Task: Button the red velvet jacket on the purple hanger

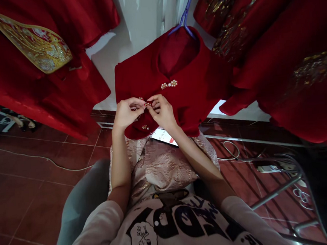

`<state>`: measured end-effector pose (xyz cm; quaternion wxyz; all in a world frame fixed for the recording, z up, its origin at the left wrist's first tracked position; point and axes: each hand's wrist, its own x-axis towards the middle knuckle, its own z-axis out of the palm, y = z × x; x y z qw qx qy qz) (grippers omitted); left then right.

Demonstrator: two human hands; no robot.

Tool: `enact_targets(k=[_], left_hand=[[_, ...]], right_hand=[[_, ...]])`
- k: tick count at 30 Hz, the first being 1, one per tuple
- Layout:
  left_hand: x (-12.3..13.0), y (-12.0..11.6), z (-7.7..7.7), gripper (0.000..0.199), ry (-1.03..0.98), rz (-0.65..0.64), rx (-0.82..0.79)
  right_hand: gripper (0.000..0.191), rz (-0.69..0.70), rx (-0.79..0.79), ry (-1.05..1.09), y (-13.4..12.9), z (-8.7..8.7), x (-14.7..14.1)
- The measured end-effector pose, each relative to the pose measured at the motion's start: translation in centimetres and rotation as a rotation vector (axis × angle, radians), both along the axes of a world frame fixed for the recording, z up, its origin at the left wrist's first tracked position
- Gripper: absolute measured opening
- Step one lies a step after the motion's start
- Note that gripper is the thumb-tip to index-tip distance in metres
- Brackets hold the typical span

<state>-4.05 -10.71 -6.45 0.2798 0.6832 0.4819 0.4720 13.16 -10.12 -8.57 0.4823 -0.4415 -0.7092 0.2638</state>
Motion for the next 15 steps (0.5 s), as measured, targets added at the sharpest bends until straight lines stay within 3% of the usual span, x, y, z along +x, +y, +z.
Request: enact_targets(k=[15], left_hand=[[0.7,-0.4,0.7,0.032,0.118,0.042,0.065]], right_hand=[[0.016,-0.028,-0.066,-0.036,-0.2,1.2,-0.2]])
